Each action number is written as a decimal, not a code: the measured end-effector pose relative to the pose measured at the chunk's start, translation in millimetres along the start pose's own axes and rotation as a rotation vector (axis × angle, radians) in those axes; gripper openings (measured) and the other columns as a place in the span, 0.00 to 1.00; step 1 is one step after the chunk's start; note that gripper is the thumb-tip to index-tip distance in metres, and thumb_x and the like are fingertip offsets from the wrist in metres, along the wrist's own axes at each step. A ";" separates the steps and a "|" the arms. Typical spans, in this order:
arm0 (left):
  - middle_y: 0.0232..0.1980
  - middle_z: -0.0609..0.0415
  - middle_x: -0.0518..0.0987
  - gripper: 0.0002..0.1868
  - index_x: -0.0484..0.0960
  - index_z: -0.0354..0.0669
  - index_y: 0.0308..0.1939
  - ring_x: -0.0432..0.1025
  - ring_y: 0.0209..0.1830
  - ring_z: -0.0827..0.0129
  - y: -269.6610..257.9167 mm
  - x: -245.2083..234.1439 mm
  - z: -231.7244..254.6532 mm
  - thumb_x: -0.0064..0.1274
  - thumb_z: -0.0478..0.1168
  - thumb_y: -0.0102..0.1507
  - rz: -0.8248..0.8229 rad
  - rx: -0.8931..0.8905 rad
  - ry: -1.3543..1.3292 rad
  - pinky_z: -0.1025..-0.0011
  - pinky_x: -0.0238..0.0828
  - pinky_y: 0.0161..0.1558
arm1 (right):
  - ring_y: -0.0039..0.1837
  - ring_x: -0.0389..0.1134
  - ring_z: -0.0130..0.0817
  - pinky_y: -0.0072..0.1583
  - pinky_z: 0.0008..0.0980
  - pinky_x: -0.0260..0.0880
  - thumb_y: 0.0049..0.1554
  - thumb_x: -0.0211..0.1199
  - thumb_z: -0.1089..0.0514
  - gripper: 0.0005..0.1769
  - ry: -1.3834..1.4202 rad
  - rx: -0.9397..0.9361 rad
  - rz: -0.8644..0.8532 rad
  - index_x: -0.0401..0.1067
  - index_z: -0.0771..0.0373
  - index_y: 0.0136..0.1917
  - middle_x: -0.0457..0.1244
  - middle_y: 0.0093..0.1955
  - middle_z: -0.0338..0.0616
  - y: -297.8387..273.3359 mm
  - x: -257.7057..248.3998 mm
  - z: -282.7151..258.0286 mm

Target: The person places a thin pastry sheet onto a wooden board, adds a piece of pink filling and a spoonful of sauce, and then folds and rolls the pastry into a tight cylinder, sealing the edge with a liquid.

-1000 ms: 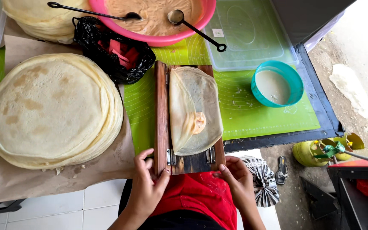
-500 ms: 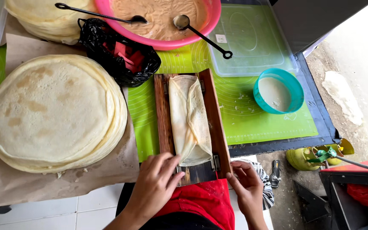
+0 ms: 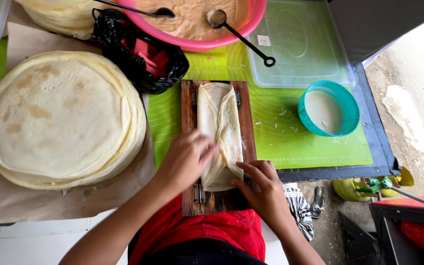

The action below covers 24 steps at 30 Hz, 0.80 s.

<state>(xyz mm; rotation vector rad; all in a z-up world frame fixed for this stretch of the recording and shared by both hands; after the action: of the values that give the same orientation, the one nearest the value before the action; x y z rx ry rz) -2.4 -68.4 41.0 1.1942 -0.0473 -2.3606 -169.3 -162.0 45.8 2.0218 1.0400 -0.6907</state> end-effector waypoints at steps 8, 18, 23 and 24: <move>0.36 0.50 0.77 0.09 0.79 0.39 0.31 0.69 0.39 0.60 62.7 32.9 -27.8 0.56 0.43 0.57 -0.025 -0.245 0.158 0.63 0.65 0.43 | 0.41 0.63 0.32 0.44 0.28 0.64 0.50 0.62 0.64 0.03 0.036 0.061 0.058 0.74 0.63 0.40 0.62 0.37 0.39 9.2 7.5 -5.5; 0.24 0.57 0.73 0.08 0.73 0.45 0.17 0.67 0.30 0.67 69.2 32.4 -28.6 0.54 0.34 0.50 0.146 -0.140 0.097 0.68 0.64 0.40 | 0.34 0.61 0.24 0.38 0.21 0.60 0.51 0.61 0.62 0.00 0.156 0.163 0.139 0.71 0.60 0.38 0.63 0.38 0.37 10.8 10.6 -7.8; 0.25 0.58 0.73 0.07 0.74 0.45 0.18 0.68 0.30 0.67 73.1 24.3 -26.5 0.53 0.35 0.50 0.153 -0.130 0.104 0.67 0.63 0.40 | 0.36 0.62 0.25 0.39 0.21 0.61 0.51 0.60 0.62 0.00 0.167 0.164 0.158 0.71 0.60 0.39 0.63 0.39 0.38 10.4 8.7 -7.4; 0.24 0.58 0.73 0.07 0.73 0.45 0.18 0.67 0.29 0.68 73.1 22.1 -25.4 0.53 0.35 0.51 0.160 -0.124 0.102 0.68 0.63 0.39 | 0.38 0.64 0.26 0.40 0.22 0.62 0.51 0.61 0.63 0.01 0.164 0.145 0.170 0.71 0.61 0.39 0.64 0.39 0.38 10.5 8.3 -8.2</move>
<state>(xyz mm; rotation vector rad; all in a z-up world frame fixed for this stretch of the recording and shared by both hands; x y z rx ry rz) 36.0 -137.7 26.8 1.2027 0.0363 -2.1302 -155.1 -155.8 48.4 2.2940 0.9175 -0.5313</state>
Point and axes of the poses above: each hand's wrist, its own y-axis towards the middle knuckle, its own x-axis out of the palm, z = x × y, the point moved 3 cm from there along y, towards the middle knuckle
